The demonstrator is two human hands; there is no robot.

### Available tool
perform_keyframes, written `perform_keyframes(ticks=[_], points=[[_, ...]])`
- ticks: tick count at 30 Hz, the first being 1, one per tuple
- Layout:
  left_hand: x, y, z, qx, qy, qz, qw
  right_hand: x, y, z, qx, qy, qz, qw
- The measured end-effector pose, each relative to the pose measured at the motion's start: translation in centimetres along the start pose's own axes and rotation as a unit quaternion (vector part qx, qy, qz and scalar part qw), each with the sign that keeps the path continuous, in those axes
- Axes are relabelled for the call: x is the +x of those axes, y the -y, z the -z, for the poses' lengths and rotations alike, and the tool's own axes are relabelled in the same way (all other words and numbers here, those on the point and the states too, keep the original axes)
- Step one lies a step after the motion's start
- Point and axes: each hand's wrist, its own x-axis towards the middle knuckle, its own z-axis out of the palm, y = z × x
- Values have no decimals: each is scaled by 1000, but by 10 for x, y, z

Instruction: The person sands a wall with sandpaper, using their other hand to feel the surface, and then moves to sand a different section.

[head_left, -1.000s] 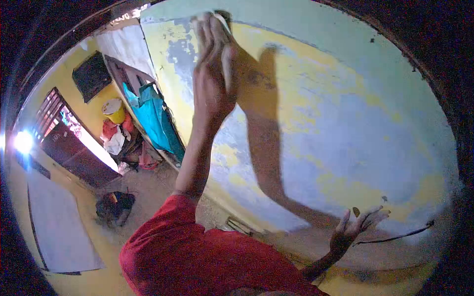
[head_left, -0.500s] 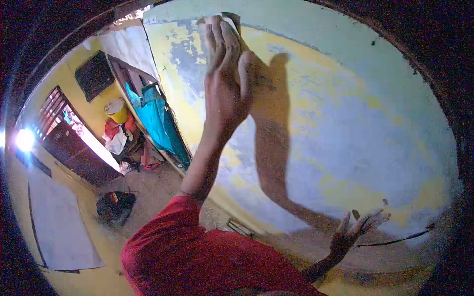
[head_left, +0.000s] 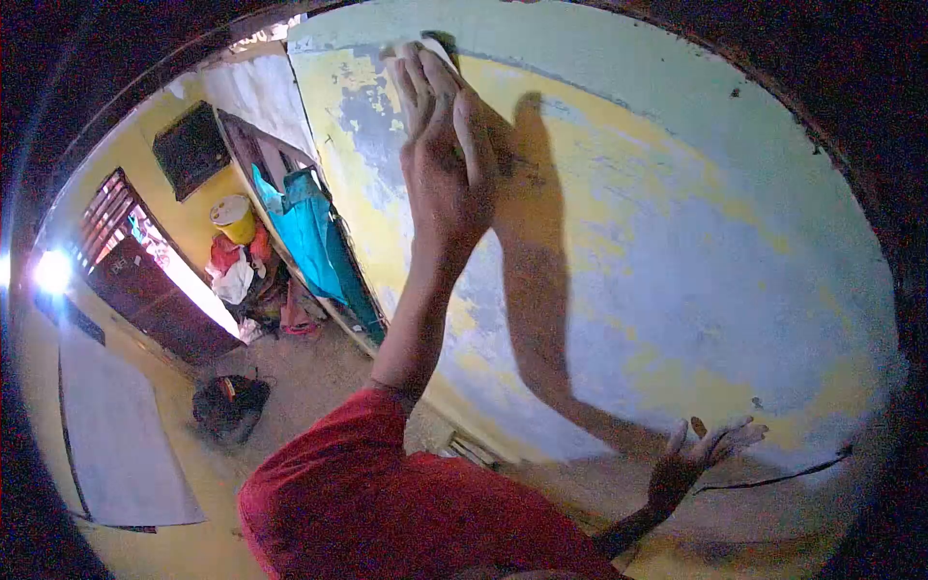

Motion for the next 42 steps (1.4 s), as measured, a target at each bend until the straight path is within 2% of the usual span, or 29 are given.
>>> perform_keyframes(ticks=[1, 3, 5, 7, 8, 9, 11, 12, 13, 15, 16, 17, 19, 21, 22, 23, 24, 26, 29, 30, 31, 33, 34, 35, 37, 38, 39, 41, 42], points=[[-13, -7, 1, -63, 53, 111, 990, 0, 0, -1, -2, 2, -2, 1000], [-21, -15, -1, -4, 35, -56, 998, -2, -1, -3, -6, 2, 0, 1000], [-15, 3, 2, 11, 27, -71, 997, -2, -3, -4, -9, -2, 7, 1000], [-5, 12, 12, 30, 74, 21, 997, 0, -1, -2, -5, -4, 9, 1000], [1, 2, 20, -67, 139, 151, 976, -2, -2, -1, -3, 0, 6, 1000], [-4, 1, 18, -68, 143, 149, 976, -3, -1, 0, -2, 4, 0, 1000], [-16, -2, 4, -10, 65, 112, 991, -3, 0, 0, -2, 15, -16, 1000], [-20, -10, 1, -4, 40, -5, 999, -3, 0, 0, -4, 19, -24, 1000], [-18, -22, 5, -39, 26, -66, 997, -3, 1, 0, -12, 25, -45, 999], [-12, -3, 9, -23, 33, -64, 997, -3, -4, -2, -4, 9, -6, 1000], [-12, 13, 9, -7, 59, 46, 997, -3, -4, -3, -2, 3, 3, 1000], [-3, 30, 12, 30, 57, 75, 995, -3, -3, -2, 1, 1, 7, 1000], [3, 19, 17, -51, 88, 137, 985, -5, 0, -1, 1, 5, 6, 1000], [-16, 5, 6, 33, 15, 10, 999, -3, 0, -3, 1, 2, 10, 1000], [-18, -15, 11, -51, 51, -38, 997, -3, -1, -4, 0, 0, 15, 1000], [-16, -13, 9, -32, 45, -58, 997, -2, -3, -3, 2, -4, 23, 1000], [-12, -7, 14, -29, 42, -52, 997, -1, -4, -3, -1, -5, 28, 1000], [0, 11, 22, -27, 75, 72, 994, 0, -2, -3, 1, -12, 36, 999], [-14, -6, 13, -45, 61, 75, 994, -3, -4, 1, 2, -9, 32, 999], [-16, -19, 9, -22, -13, -66, 998, -2, -3, -2, 1, -8, 32, 999], [-24, -17, 7, -14, 55, -69, 996, -3, -4, -1, 1, -9, 36, 999], [-14, -10, 15, -46, 34, -63, 996, -1, -5, 0, -2, -14, 47, 999], [-8, -8, 18, -45, 71, 54, 995, -2, -5, 0, -1, -14, 52, 999], [-4, -12, 22, -125, 93, 128, 979, -3, -6, 1, -2, -14, 53, 999], [-13, -23, 18, -117, 115, 161, 973, -5, 0, 1, -3, -19, 53, 998], [-28, -16, 8, -78, 74, 21, 994, -3, 6, 3, 4, -42, 88, 995], [-32, -25, 7, -16, 97, -61, 993, -1, 9, 5, 9, -63, 125, 990], [-32, -22, 9, -58, 117, -41, 991, -2, -3, 0, -17, -37, 117, 992], [-24, -11, 8, -41, 92, -44, 994, -5, -3, -3, 22, -13, 64, 998]])
